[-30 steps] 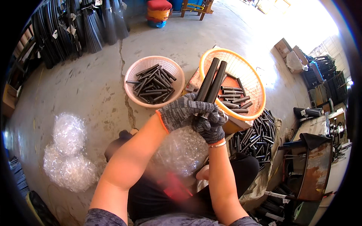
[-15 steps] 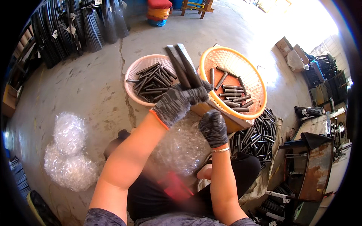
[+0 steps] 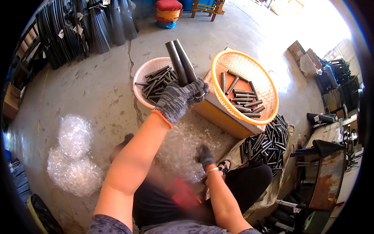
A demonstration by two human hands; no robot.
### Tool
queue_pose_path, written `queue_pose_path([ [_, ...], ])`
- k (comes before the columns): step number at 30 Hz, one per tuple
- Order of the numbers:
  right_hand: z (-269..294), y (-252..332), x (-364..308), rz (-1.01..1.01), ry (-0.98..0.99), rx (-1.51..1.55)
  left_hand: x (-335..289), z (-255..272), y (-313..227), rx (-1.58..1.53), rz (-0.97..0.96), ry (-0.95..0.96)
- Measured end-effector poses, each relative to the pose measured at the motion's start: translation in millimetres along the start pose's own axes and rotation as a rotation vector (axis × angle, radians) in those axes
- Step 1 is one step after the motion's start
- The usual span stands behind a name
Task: The person picks up several metal pipes and wraps them in bubble wrap by hand.
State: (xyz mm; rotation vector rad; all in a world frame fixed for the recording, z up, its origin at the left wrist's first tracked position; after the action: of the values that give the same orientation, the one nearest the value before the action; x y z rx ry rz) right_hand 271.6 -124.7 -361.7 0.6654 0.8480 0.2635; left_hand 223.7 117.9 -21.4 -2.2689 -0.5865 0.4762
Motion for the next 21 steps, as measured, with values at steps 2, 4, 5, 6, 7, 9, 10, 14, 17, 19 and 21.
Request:
queue_pose_path([
  [2, 29.5, 139.8, -46.9, 0.258, 0.052, 0.694, -1.9, 9.5, 1.8, -0.001, 0.03, 0.023],
  [4, 63.0, 238.9, -90.1, 0.642, 0.186, 0.933, -0.6, 3.5, 9.0, 0.0, 0.053, 0.075],
  [5, 71.9, 272.1, -107.0, 0.756, 0.263, 0.988, 1.7, -1.5, 10.4, 0.004, 0.029, 0.105],
  [6, 69.1, 285.4, -115.0, 0.698, 0.321, 0.985, 4.3, -4.6, 12.6, 0.008, 0.005, 0.13],
  [7, 65.1, 293.6, -120.5, 0.637, 0.377, 0.981, 4.8, -10.4, 12.8, 0.01, -0.015, 0.155],
  [9, 59.9, 288.0, -116.4, 0.559, 0.438, 1.061, 6.8, -7.6, 6.5, 0.148, -0.068, 0.073],
  [10, 39.0, 285.2, -110.0, 0.547, 0.499, 1.145, 0.6, 7.4, -21.1, 0.288, -0.161, -0.016],
  [14, 12.6, 181.4, -69.7, 0.578, 0.208, 0.46, 5.9, 20.6, -11.6, 0.306, -0.249, -0.113],
  [17, -71.3, 16.2, -16.9, 0.674, 0.069, -1.036, -8.4, 45.8, -60.8, 0.281, -0.268, -0.252],
  [19, -59.8, -132.9, -22.1, 0.327, 0.252, -1.3, 5.4, 29.3, -27.2, 0.16, -0.126, -0.145],
  [21, -48.3, -179.5, -45.9, 1.119, -0.413, -1.26, 2.8, -30.6, -1.6, -0.03, -0.071, 0.081],
])
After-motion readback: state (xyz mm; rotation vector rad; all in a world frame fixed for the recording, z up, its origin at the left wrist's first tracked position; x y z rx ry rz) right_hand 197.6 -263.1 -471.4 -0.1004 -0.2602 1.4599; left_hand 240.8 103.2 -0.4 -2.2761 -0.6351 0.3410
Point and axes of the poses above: each hand's wrist, its own x-axis towards the middle knuckle, its own z-axis out of the back of the hand, y = z × x, the point moved 7 cm from there along x, towards the middle knuckle
